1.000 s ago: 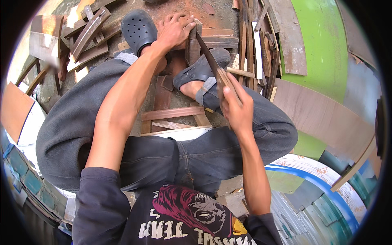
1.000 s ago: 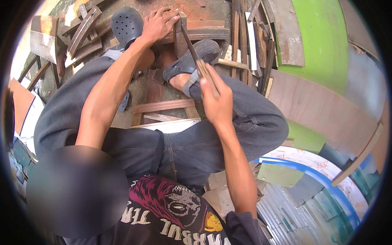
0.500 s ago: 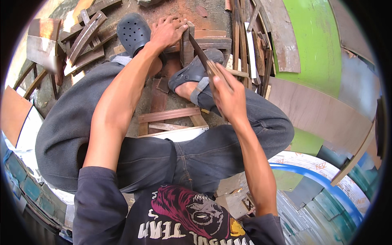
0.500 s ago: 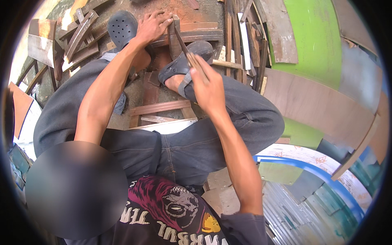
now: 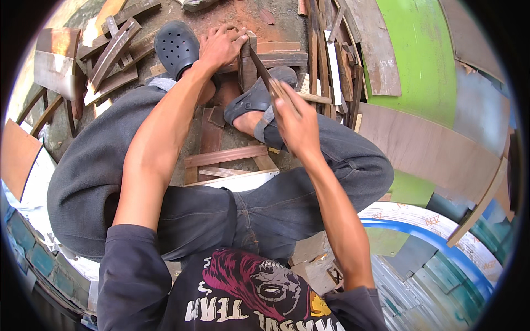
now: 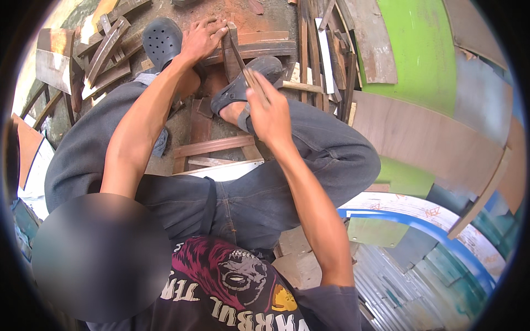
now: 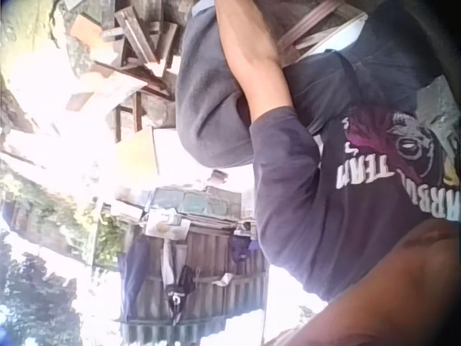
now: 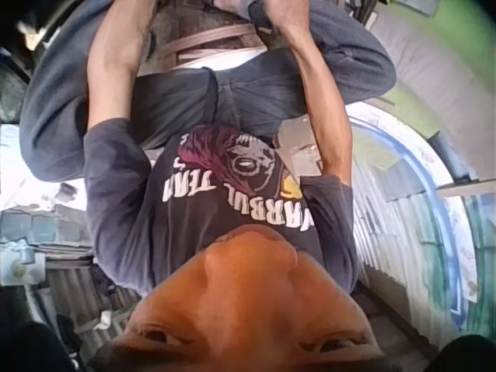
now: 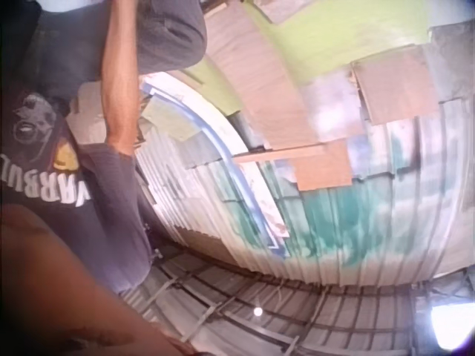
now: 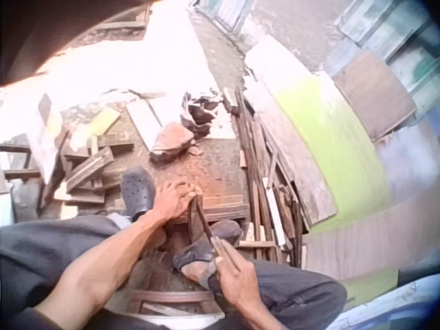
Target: The person sits on the ground and uses a hand saw to cut a small piece of wood. They hold the wood with one hand and saw with the other, then inspect the cut piece and place it aside.
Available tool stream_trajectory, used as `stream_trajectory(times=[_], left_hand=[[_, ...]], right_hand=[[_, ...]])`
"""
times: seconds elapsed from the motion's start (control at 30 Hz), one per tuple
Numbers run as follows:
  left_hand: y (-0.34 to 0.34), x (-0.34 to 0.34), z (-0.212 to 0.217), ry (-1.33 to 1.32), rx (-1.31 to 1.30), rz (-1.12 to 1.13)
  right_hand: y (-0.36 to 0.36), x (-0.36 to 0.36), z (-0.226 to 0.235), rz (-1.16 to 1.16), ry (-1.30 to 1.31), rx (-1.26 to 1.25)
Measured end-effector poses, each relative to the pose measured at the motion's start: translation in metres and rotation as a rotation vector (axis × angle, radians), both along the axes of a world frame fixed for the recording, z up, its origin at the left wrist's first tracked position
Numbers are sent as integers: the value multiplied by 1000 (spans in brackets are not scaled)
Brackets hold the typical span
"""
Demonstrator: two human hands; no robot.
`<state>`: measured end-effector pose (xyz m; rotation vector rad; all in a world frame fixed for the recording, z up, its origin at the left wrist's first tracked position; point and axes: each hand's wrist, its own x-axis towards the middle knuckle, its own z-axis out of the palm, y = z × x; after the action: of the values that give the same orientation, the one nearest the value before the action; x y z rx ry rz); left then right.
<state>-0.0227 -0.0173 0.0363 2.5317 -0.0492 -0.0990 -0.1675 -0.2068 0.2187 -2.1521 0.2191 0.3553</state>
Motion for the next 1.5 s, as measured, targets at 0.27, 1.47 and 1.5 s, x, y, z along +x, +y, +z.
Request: stream_trajectory(times=[0.27, 1.47, 1.5], left_hand=[[-8, 6, -9, 6, -70, 4], [9, 11, 1, -158, -23, -178], [12, 13, -4, -170, -25, -171]], right_hand=[[-12, 21, 1, -29, 88, 43], [3, 51, -14, 52, 51, -26], [-4, 36, 1, 60, 30, 4]])
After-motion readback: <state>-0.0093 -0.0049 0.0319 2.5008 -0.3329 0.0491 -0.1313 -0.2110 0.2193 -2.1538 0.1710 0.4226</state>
